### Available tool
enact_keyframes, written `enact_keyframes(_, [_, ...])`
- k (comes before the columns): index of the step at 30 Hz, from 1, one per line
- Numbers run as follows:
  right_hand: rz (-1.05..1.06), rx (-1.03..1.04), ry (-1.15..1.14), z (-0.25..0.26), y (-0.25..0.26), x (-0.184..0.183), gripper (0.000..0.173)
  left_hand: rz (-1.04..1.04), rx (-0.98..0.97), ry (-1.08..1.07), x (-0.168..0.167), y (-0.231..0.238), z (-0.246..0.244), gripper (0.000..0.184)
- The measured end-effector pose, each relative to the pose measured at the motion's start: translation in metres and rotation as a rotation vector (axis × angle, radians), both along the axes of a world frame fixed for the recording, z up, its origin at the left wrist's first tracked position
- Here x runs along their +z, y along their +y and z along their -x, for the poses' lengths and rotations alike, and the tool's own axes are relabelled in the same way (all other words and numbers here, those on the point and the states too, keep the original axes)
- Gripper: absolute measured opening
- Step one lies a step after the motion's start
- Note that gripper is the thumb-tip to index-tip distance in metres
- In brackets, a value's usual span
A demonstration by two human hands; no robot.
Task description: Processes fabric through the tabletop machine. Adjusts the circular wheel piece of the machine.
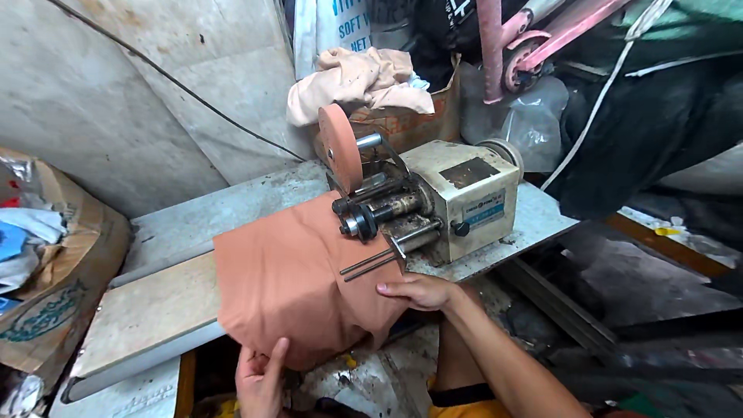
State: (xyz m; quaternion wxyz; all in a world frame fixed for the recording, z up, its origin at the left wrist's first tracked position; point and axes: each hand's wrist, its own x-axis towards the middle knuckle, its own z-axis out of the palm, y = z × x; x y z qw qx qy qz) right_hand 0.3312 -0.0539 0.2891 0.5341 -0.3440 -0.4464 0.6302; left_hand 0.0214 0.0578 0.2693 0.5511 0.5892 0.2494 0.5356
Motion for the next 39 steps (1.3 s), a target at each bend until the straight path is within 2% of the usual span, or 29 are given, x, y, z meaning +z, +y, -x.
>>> enact_keyframes(2, [0.010, -0.013, -0.008, 0.000, 0.000, 0.001, 0.026, -0.002, 0.006, 0.111, 0.000, -0.003, 0.000, 0.041])
enact_keyframes(4, [0.011, -0.009, -0.011, 0.000, 0.000, 0.000, 0.026, 0.021, -0.072, -0.023, -0.004, 0.000, 0.006, 0.041])
enact_keyframes(6, [0.018, -0.011, -0.005, 0.000, 0.000, 0.000, 0.025, 0.038, -0.065, -0.140, -0.005, 0.004, 0.007, 0.036])
enact_keyframes(10, [0.024, -0.014, 0.010, 0.000, 0.000, 0.001, 0.026, 0.033, -0.005, 0.039, -0.007, 0.002, 0.005, 0.039])
enact_keyframes(12, [0.027, -0.007, 0.009, 0.001, 0.000, 0.001, 0.026, 0.056, -0.063, -0.083, -0.008, 0.001, 0.010, 0.040])
enact_keyframes(14, [0.021, 0.003, 0.009, 0.001, 0.000, 0.000, 0.026, 0.054, -0.035, -0.177, -0.007, 0.005, 0.011, 0.032])
enact_keyframes(18, [0.022, -0.001, -0.004, 0.000, 0.000, 0.000, 0.026, 0.036, 0.044, 0.034, -0.010, 0.003, 0.006, 0.036])
enact_keyframes(22, [0.021, -0.004, 0.001, 0.001, 0.000, -0.001, 0.025, 0.093, -0.005, -0.157, -0.009, 0.001, 0.007, 0.037])
enact_keyframes(26, [0.014, -0.001, 0.003, 0.000, 0.000, 0.000, 0.026, 0.042, 0.032, 0.016, -0.011, 0.001, 0.007, 0.039])
enact_keyframes(28, [0.022, -0.007, 0.001, 0.001, 0.000, 0.000, 0.026, 0.062, 0.003, -0.091, -0.010, 0.000, 0.010, 0.041])
enact_keyframes(30, [0.030, -0.017, -0.002, 0.001, -0.001, 0.001, 0.026, 0.067, 0.030, -0.153, -0.007, 0.002, 0.010, 0.036])
enact_keyframes(33, [0.027, -0.027, -0.006, 0.001, -0.001, 0.002, 0.025, 0.045, 0.051, -0.007, -0.009, 0.002, 0.009, 0.037])
enact_keyframes(37, [0.015, -0.022, -0.007, 0.001, 0.000, 0.000, 0.024, 0.083, -0.006, -0.188, -0.010, 0.003, 0.013, 0.038])
enact_keyframes(39, [0.014, -0.021, -0.004, 0.000, -0.001, -0.001, 0.025, 0.074, 0.031, -0.154, -0.008, 0.005, 0.011, 0.038])
